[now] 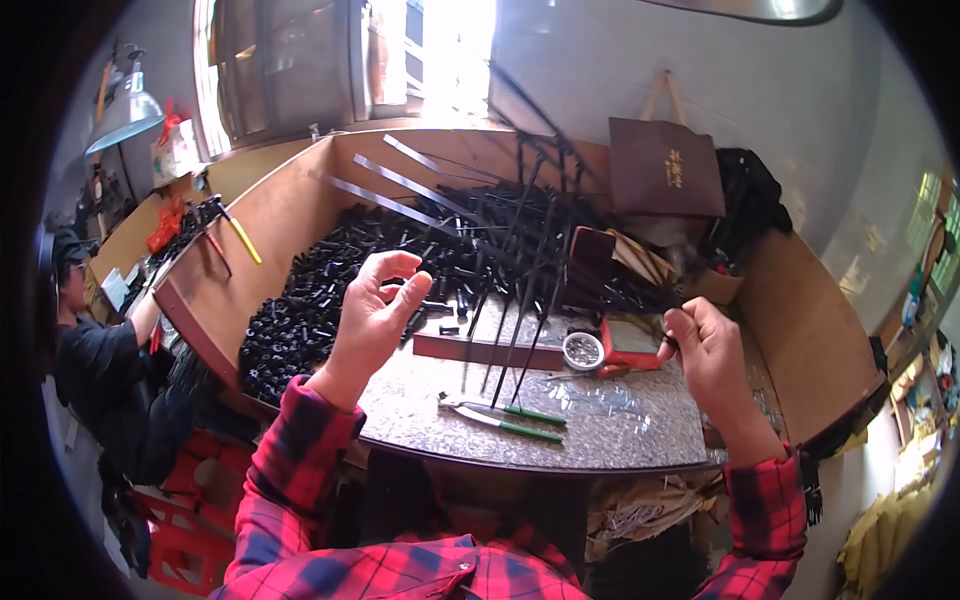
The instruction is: Assembling metal support rods into plastic housings for wiper blades.
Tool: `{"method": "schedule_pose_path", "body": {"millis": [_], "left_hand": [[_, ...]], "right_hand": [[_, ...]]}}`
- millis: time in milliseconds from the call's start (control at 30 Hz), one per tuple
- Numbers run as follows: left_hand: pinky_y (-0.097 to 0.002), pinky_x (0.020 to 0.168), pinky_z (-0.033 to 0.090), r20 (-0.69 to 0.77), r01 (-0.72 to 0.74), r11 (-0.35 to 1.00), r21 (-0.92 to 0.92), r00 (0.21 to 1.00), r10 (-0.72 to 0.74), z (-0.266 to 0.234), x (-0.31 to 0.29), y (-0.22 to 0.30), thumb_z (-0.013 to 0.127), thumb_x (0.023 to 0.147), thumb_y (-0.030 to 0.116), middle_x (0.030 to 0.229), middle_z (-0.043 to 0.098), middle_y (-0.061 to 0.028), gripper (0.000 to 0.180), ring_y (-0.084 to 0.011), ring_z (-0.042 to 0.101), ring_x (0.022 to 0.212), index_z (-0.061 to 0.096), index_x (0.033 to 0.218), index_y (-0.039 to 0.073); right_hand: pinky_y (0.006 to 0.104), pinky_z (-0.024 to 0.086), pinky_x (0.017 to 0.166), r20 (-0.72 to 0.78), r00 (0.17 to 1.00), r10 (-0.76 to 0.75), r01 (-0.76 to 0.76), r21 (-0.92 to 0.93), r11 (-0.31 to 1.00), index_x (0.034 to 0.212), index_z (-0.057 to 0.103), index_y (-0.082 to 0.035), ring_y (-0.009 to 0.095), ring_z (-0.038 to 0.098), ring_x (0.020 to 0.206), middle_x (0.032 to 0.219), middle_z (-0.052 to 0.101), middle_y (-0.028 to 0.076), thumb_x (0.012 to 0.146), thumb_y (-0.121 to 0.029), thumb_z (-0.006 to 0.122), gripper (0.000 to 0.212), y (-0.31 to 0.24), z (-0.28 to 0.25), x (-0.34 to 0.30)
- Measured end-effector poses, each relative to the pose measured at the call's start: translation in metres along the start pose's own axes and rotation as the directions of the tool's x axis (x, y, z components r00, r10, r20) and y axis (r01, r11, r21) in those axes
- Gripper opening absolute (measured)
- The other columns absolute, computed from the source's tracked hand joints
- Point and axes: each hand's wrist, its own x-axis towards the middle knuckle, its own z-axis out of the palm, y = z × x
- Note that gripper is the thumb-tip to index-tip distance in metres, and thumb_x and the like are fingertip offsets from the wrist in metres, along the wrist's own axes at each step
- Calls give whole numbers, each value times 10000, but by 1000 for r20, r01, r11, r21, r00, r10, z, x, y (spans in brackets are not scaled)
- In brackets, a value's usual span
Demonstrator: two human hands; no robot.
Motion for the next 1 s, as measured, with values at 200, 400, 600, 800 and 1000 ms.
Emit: {"method": "schedule_pose_path", "body": {"millis": [200,400,600,800,1000], "left_hand": [[-344,954,369,-51,-10,981,-195,999,0,-15,0,-17,691,800,509,1307,469,-155,859,-231,449,1207,339,1377,-21],[-207,706,395,12,236,948,-211,971,-239,-42,2,-19,672,844,465,1030,523,-69,771,-86,483,870,362,1328,-49],[-368,994,353,-652,-85,992,96,747,128,-84,-2,-17,682,847,414,1306,405,-217,858,-260,432,1195,221,1397,-56],[-624,1073,139,-155,-120,505,855,869,470,-65,6,19,679,811,439,1272,536,-130,489,-421,273,1354,608,1104,54],[-624,1063,181,55,-267,516,814,920,389,-69,18,19,659,827,228,1144,618,-97,199,-380,376,1284,704,919,58]], "right_hand": [[166,325,441,209,978,-7,-24,147,989,795,514,-62,3,439,484,607,592,5,965,-269,542,269,-22,40,2],[173,405,483,264,964,-22,-23,168,986,829,512,-39,21,535,568,692,599,9,957,-224,559,229,-24,62,8],[211,518,570,276,961,-14,-31,157,987,849,504,-10,63,599,628,729,566,11,947,-176,570,204,-32,75,8],[210,502,563,298,954,-40,4,120,993,852,513,-6,69,604,627,729,578,20,940,-141,571,171,-38,78,7],[211,478,561,303,947,-110,116,-2,993,834,519,1,66,602,625,699,583,20,921,-138,597,182,-41,81,4]]}}
